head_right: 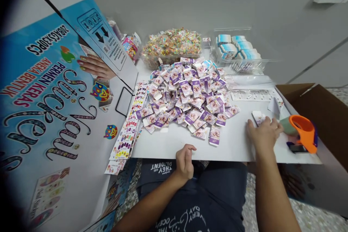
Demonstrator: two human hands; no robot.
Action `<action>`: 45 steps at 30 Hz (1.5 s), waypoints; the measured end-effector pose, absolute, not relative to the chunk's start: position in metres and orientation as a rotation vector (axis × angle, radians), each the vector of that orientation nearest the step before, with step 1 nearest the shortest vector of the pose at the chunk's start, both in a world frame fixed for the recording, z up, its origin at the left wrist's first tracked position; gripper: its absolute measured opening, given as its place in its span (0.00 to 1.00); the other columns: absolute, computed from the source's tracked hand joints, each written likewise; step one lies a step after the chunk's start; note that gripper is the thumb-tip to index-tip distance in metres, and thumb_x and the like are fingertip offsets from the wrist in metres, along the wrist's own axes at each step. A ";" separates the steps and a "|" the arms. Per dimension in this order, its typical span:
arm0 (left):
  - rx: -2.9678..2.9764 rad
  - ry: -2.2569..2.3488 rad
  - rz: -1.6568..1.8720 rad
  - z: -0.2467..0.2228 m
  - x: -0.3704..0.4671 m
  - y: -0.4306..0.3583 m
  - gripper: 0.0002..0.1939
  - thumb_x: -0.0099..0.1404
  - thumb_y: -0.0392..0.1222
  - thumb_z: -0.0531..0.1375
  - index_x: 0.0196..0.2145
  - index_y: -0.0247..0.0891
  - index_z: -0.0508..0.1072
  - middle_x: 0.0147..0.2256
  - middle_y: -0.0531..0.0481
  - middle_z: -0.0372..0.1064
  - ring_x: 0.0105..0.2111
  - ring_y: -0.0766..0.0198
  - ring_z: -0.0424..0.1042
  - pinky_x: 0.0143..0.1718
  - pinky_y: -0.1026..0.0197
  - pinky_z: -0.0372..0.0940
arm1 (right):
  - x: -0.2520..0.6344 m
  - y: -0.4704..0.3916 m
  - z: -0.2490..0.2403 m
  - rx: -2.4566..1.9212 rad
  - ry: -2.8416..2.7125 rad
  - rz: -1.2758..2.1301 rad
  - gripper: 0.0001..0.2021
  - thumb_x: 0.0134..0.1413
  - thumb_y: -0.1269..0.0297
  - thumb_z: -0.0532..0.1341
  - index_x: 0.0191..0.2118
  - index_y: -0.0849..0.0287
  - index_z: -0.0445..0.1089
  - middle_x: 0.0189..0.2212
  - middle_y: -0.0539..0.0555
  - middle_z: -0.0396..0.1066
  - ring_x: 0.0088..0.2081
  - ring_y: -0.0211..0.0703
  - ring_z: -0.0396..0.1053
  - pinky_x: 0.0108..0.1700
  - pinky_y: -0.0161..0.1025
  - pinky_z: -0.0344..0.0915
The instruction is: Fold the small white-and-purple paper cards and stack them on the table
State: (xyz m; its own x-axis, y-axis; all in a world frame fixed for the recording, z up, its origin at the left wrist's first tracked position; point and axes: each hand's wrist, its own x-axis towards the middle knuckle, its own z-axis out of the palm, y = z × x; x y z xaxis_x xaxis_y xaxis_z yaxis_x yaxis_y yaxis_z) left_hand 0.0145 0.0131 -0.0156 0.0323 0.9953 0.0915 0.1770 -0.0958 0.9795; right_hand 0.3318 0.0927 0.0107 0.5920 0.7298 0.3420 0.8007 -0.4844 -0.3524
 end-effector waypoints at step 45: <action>0.540 0.310 0.788 0.005 0.008 0.012 0.29 0.54 0.63 0.71 0.27 0.40 0.61 0.11 0.64 0.53 0.07 0.75 0.50 0.10 0.70 0.51 | 0.156 -0.043 0.053 -1.275 -1.805 0.561 0.23 0.58 0.61 0.61 0.59 0.48 0.65 0.64 0.62 0.55 0.64 0.67 0.57 0.59 0.64 0.64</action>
State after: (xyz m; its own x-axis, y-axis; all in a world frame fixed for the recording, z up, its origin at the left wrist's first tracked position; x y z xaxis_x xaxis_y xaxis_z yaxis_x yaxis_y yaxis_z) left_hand 0.0082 0.0117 0.0055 0.6703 0.7393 -0.0651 -0.5854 0.5806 0.5658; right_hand 0.1559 -0.0434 0.0531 -0.1344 0.9178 0.3736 0.5444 0.3834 -0.7461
